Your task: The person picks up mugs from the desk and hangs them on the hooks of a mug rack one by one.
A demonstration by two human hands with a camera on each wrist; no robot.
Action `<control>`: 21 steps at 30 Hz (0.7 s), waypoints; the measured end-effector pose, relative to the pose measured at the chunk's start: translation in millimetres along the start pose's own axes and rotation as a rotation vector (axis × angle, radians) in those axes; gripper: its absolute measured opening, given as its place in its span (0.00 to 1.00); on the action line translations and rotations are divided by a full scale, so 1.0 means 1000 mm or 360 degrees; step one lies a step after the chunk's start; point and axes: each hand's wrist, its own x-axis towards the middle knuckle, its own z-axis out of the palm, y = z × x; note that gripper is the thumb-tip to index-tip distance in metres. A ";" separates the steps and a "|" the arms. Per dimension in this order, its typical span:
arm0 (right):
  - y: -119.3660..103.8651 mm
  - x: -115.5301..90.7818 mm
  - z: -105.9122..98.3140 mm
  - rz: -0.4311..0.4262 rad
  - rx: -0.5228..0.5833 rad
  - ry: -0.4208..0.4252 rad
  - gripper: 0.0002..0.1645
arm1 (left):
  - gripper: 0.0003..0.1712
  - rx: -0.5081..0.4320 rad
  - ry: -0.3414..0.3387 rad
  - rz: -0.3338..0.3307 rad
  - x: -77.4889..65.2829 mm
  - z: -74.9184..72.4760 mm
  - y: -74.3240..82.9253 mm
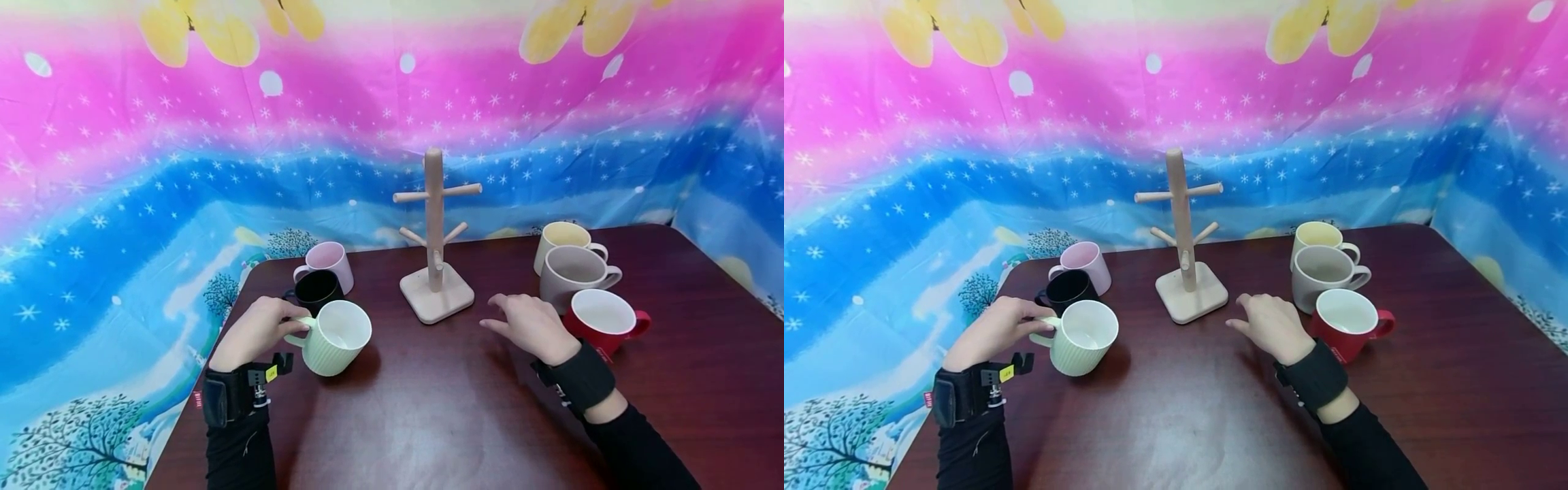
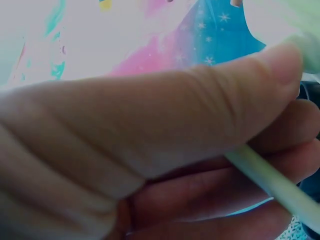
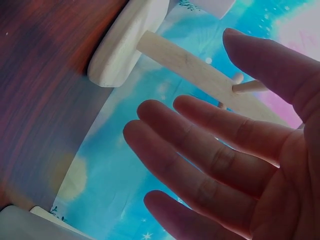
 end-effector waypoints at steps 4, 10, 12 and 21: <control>0.000 0.000 0.000 0.0006 0.0001 -0.0007 0.24 | 0.09 -0.0001 0.0006 0.0010 0.001 0.001 0.003; -0.002 0.000 -0.001 0.0005 -0.0012 -0.0008 0.24 | 0.06 0.0010 0.0007 0.0051 0.003 0.003 0.006; -0.002 0.000 -0.001 0.0005 -0.0016 -0.0008 0.24 | 0.07 -0.0013 0.0003 0.0060 0.004 0.003 0.008; -0.002 0.000 -0.001 0.0012 -0.0015 -0.0018 0.24 | 0.05 -0.0001 -0.0014 0.0139 0.009 0.006 0.019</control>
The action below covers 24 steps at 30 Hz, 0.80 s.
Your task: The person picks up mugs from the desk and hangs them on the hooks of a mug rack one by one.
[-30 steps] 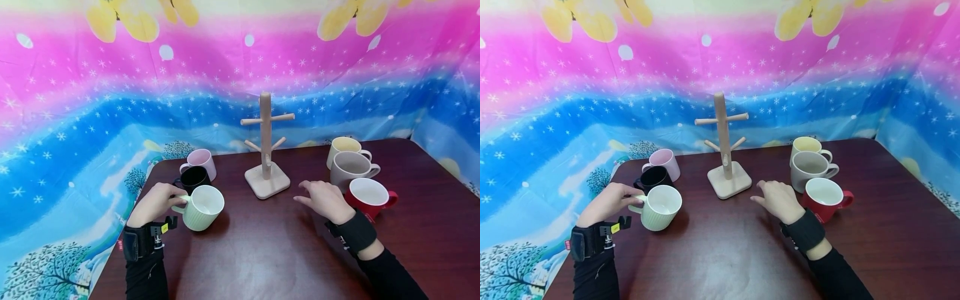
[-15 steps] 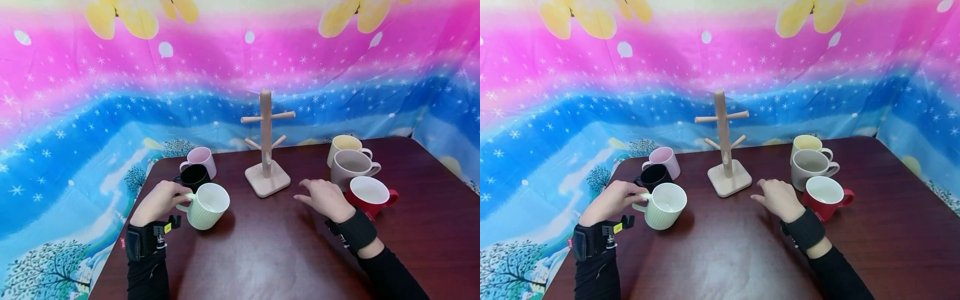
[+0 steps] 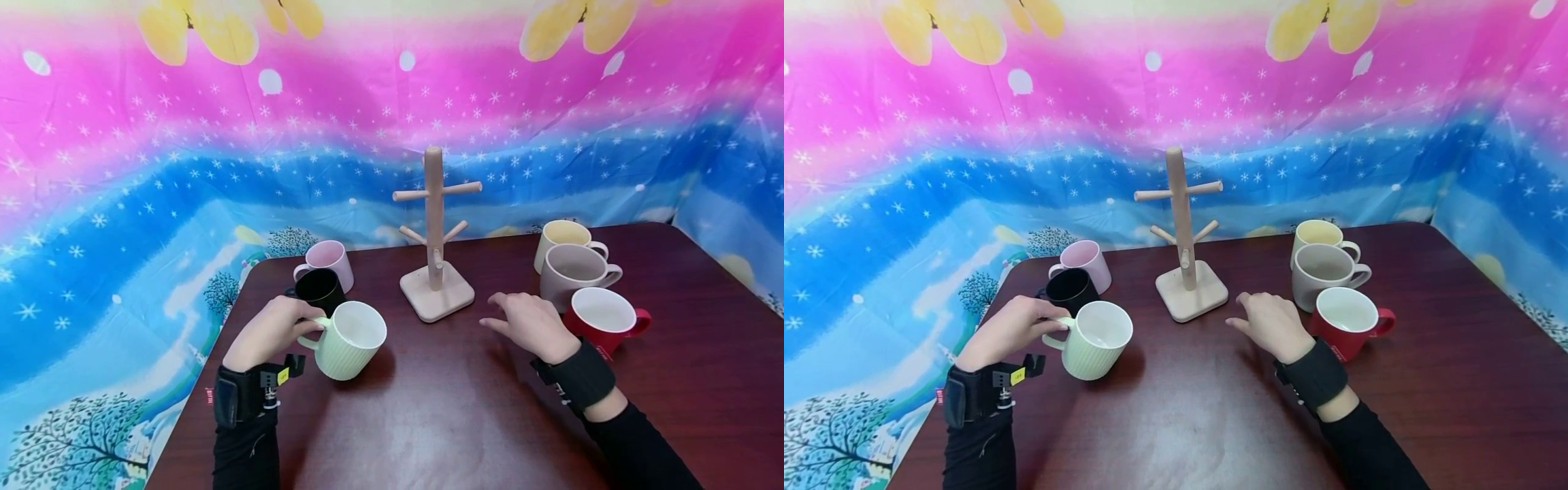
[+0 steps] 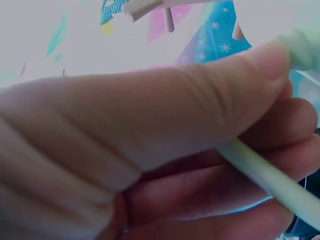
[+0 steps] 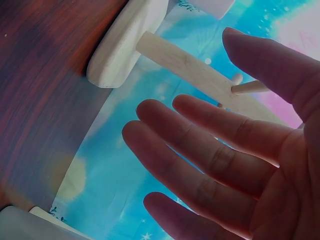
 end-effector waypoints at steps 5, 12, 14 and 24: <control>0.000 0.001 0.000 0.0003 -0.0010 -0.0011 0.24 | 0.04 0.0020 0.0014 0.0042 0.004 0.003 0.005; -0.001 0.001 -0.002 0.0011 0.0008 -0.0024 0.25 | 0.10 0.0069 0.0012 0.0102 0.014 0.009 0.016; -0.001 0.001 -0.002 0.0013 0.0012 -0.0030 0.25 | 0.11 0.0082 0.0018 0.0141 0.017 0.012 0.020; 0.001 0.000 -0.004 0.0021 0.0003 0.0018 0.24 | 0.05 0.0092 0.0083 0.0336 0.037 0.039 0.041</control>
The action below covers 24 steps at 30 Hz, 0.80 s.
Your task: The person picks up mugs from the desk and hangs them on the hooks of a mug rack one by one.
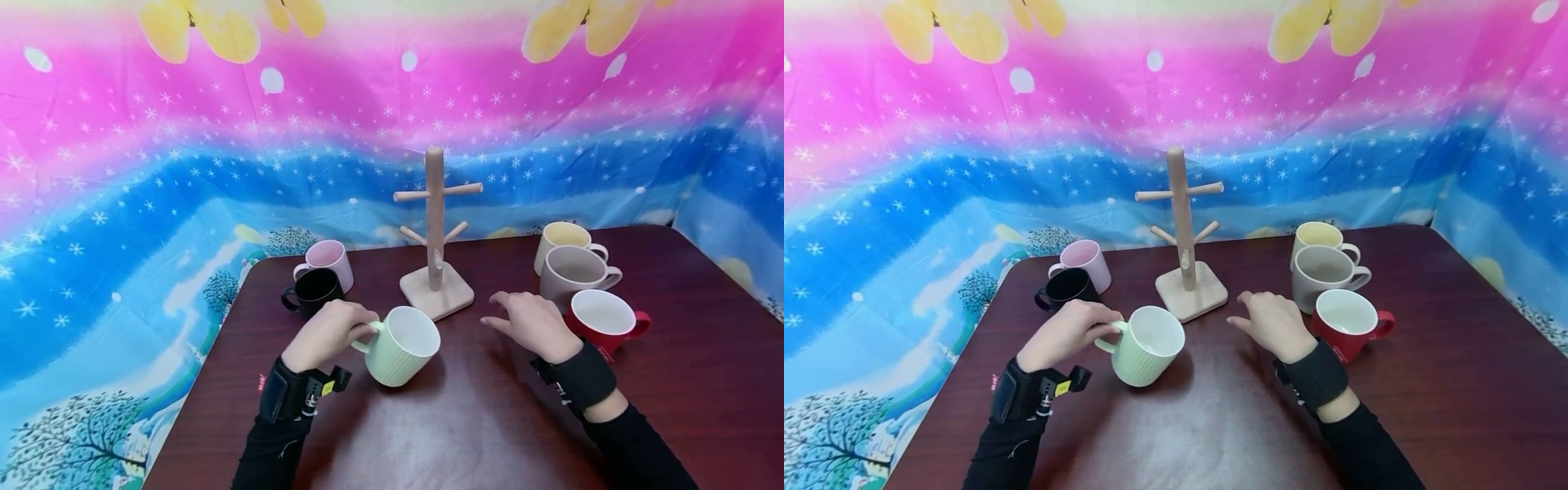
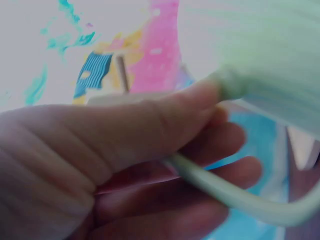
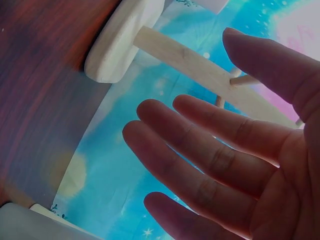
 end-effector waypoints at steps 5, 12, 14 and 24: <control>0.001 0.000 -0.002 0.0006 0.0018 -0.0002 0.25 | 0.04 0.0010 0.0099 0.0022 0.011 0.015 0.010; 0.003 0.002 -0.009 0.0029 0.0024 0.0051 0.24 | 0.05 -0.0070 0.0153 -0.0006 0.025 0.027 0.027; 0.003 0.003 -0.010 0.0028 0.0022 0.0069 0.25 | 0.05 -0.0097 0.0165 -0.0014 0.028 0.028 0.031; 0.000 0.012 -0.024 0.0080 0.0119 0.0195 0.25 | 0.03 -0.0221 0.0312 0.0024 0.041 0.028 0.037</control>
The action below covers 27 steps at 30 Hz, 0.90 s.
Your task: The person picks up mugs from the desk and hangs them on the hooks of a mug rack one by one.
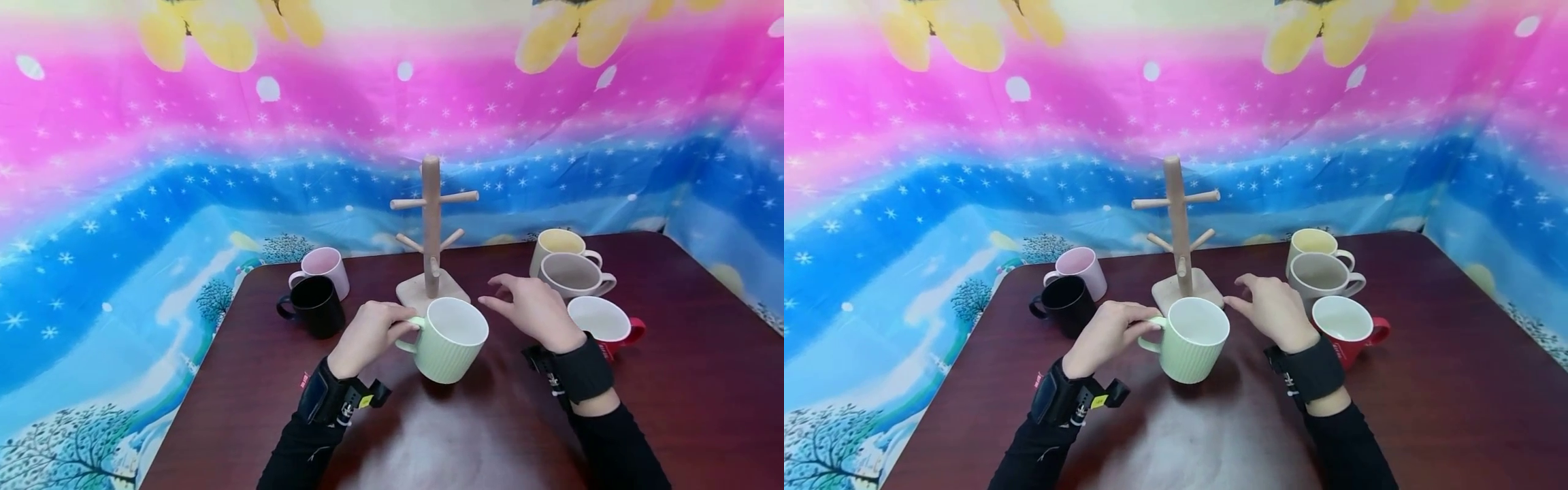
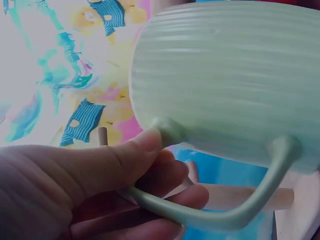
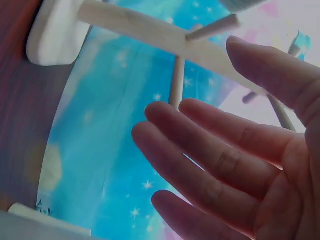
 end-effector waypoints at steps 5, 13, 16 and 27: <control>0.009 -0.001 -0.007 0.0046 0.0018 -0.0028 0.24 | 0.04 0.0003 0.0001 0.0019 0.000 0.000 -0.003; 0.016 -0.007 -0.015 0.0133 0.0067 -0.0074 0.27 | 0.05 -0.0060 -0.0030 -0.0053 0.000 0.000 -0.004; 0.015 -0.007 -0.014 0.0114 0.0055 -0.0071 0.27 | 0.08 -0.0139 -0.0045 -0.0108 -0.001 -0.002 -0.006; 0.011 -0.006 -0.009 0.0084 -0.0004 -0.0060 0.25 | 0.09 -0.0477 -0.0200 -0.0383 0.000 -0.002 -0.012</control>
